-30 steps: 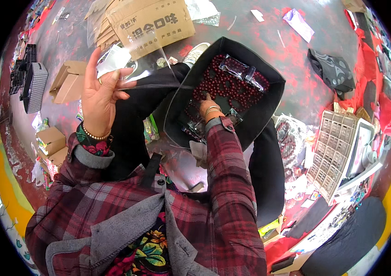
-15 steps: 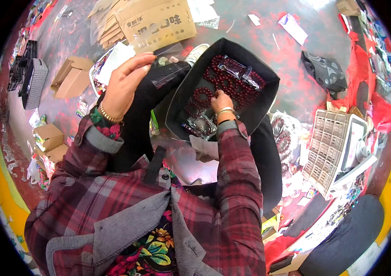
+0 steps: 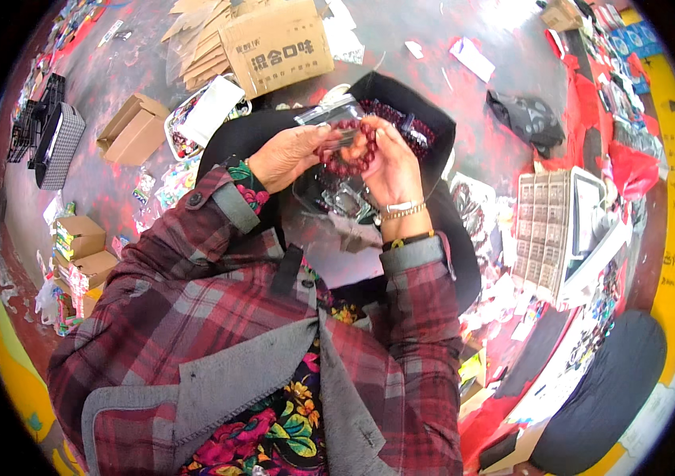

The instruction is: The person sits on the floor and packs red beads into small clear plastic bags. They open the bags, pour beads from a larger container into them, and seal the bags one by one.

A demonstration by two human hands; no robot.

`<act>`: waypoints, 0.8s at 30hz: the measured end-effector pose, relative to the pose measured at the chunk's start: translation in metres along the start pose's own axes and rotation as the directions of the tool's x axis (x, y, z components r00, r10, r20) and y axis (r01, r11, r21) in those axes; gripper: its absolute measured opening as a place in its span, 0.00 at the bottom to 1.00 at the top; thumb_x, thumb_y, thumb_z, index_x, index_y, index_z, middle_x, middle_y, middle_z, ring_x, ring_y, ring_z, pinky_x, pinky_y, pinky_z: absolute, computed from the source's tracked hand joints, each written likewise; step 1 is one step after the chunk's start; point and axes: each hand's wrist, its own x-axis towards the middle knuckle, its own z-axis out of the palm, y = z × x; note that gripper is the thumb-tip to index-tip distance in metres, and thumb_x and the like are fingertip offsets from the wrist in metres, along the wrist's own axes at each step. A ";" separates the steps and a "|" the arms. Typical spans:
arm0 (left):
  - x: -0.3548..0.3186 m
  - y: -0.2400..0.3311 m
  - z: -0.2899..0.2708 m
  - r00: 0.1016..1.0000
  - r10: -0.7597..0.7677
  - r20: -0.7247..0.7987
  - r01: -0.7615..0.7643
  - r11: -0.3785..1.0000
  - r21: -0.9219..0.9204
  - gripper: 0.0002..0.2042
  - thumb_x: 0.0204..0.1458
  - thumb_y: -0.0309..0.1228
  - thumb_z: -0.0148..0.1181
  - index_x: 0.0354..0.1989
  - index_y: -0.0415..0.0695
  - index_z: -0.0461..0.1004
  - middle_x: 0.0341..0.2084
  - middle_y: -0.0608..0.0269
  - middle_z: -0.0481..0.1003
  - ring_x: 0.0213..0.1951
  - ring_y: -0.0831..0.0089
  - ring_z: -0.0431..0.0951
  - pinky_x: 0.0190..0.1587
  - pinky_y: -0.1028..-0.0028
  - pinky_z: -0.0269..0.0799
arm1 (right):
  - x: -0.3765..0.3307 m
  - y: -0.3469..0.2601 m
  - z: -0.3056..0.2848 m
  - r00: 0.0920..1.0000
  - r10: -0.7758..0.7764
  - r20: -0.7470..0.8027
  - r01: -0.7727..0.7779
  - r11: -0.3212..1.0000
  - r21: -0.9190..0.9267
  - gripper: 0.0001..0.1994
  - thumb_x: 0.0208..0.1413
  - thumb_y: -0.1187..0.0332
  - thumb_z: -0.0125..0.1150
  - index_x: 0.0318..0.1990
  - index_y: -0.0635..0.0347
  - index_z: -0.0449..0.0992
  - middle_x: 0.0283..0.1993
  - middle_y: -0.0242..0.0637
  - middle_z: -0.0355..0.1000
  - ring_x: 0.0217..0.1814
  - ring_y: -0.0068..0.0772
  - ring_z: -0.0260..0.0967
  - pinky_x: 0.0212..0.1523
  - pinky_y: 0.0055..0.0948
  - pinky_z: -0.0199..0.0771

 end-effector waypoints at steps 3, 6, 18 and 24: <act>-0.010 -0.020 0.010 0.992 0.124 -0.033 -0.125 0.991 -0.040 0.15 0.58 0.34 0.50 0.46 0.35 0.68 0.40 0.59 0.73 0.42 0.75 0.73 0.48 0.74 0.67 | -0.009 0.003 0.007 0.999 0.006 -0.042 -0.009 0.996 -0.088 0.11 0.60 0.69 0.44 0.46 0.66 0.66 0.35 0.39 0.70 0.36 0.32 0.71 0.43 0.31 0.71; -0.017 -0.017 0.009 0.981 0.137 -0.136 -0.145 0.988 -0.051 0.12 0.58 0.32 0.50 0.43 0.35 0.69 0.37 0.61 0.74 0.39 0.77 0.73 0.46 0.76 0.69 | -0.025 0.012 -0.009 0.942 -0.061 -0.329 -0.066 0.930 -0.362 0.10 0.60 0.69 0.45 0.44 0.62 0.70 0.36 0.38 0.72 0.35 0.32 0.72 0.41 0.30 0.72; -0.067 0.025 0.009 0.976 0.149 -0.160 -0.177 0.967 -0.182 0.12 0.59 0.36 0.48 0.41 0.38 0.69 0.35 0.59 0.74 0.39 0.72 0.74 0.42 0.71 0.71 | -0.069 0.128 -0.210 0.391 0.176 -0.904 -0.429 -0.834 -0.348 0.15 0.50 0.59 0.55 0.46 0.45 0.77 0.51 0.34 0.72 0.54 0.46 0.67 0.50 0.53 0.66; -0.074 0.043 0.011 0.975 0.102 -0.196 -0.161 0.935 -0.315 0.16 0.60 0.41 0.42 0.34 0.41 0.71 0.36 0.57 0.74 0.43 0.65 0.74 0.43 0.63 0.71 | -0.072 0.114 -0.244 0.865 0.154 -0.478 -0.244 -0.704 -0.667 0.07 0.49 0.66 0.51 0.32 0.55 0.75 0.36 0.41 0.73 0.39 0.43 0.71 0.37 0.42 0.69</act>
